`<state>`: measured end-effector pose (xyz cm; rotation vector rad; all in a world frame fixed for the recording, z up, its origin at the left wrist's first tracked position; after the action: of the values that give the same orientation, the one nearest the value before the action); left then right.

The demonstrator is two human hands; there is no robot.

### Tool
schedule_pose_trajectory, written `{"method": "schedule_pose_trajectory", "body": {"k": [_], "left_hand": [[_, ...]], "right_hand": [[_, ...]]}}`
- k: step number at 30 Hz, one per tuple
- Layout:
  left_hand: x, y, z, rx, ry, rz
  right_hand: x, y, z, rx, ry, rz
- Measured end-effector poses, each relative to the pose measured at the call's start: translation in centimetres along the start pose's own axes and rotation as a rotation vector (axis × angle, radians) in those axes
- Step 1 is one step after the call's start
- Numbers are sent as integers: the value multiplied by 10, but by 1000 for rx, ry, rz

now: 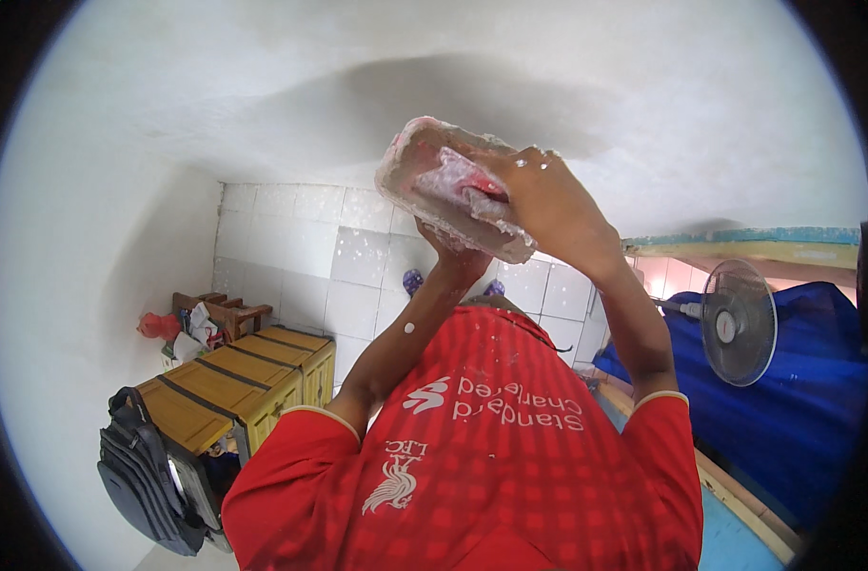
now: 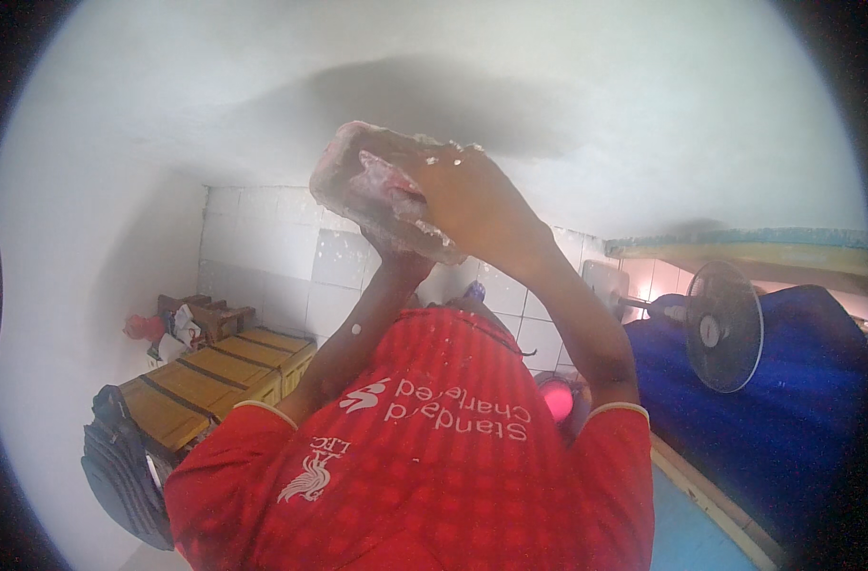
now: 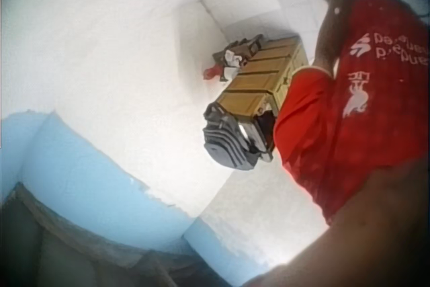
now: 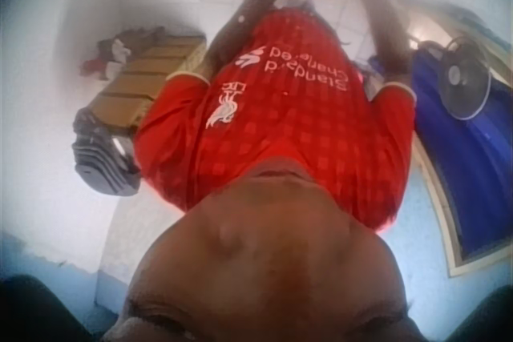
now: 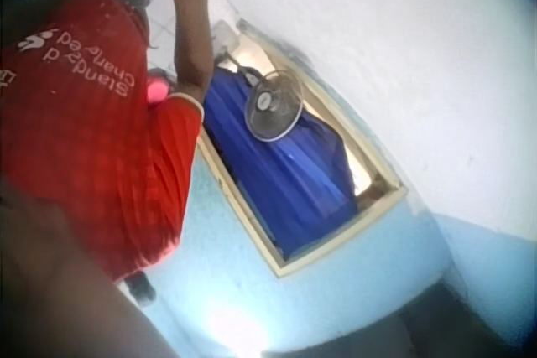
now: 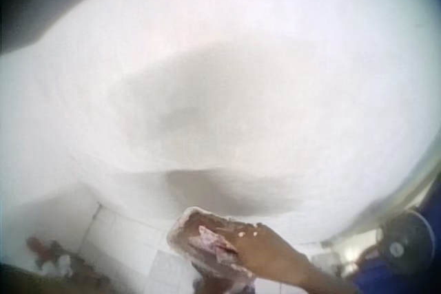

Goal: The person repeatedly scoops white paint from a container using a brush and applies it to the ceiling. The person holds the container in one hand and the brush in the other, working in a small tiled room.

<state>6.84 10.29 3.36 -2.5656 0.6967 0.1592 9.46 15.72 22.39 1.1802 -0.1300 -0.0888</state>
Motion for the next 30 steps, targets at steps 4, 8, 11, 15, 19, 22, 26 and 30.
{"method": "schedule_pose_trajectory", "body": {"k": [4, 8, 11, 15, 19, 22, 26, 30], "left_hand": [[-1, -9, -35, -301, -280, 66], [1, -10, -39, -385, -225, 38], [-1, -9, -38, -334, -281, 77], [4, -17, -34, -320, -333, 130], [5, -16, -33, -505, -357, 128], [5, -15, -24, -573, -233, 120], [3, -16, -25, -909, -297, 63], [-2, -12, -25, -568, -268, 24]], "right_hand": [[-6, -19, -7, -17, -2, 1], [-2, -17, -3, -58, 111, -93], [-5, -4, -3, -106, -8, 39], [0, -13, -8, -18, 60, -104], [1, 1, -20, -8, 116, -67], [4, 28, -39, -120, 99, -243], [18, 32, -68, -607, -211, -218], [43, 27, -84, -714, -302, -323]]}}
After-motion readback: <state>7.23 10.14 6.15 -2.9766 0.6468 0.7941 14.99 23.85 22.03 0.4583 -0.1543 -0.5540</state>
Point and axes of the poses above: each hand's wrist, its own x-axis away from the middle knuckle, its own y-axis out of the back of the hand, z = x × y, the point moved 10 cm from there along -x, towards the middle knuckle, and after that the axes turned 5 degrees about -y, right-handed, at the moved point
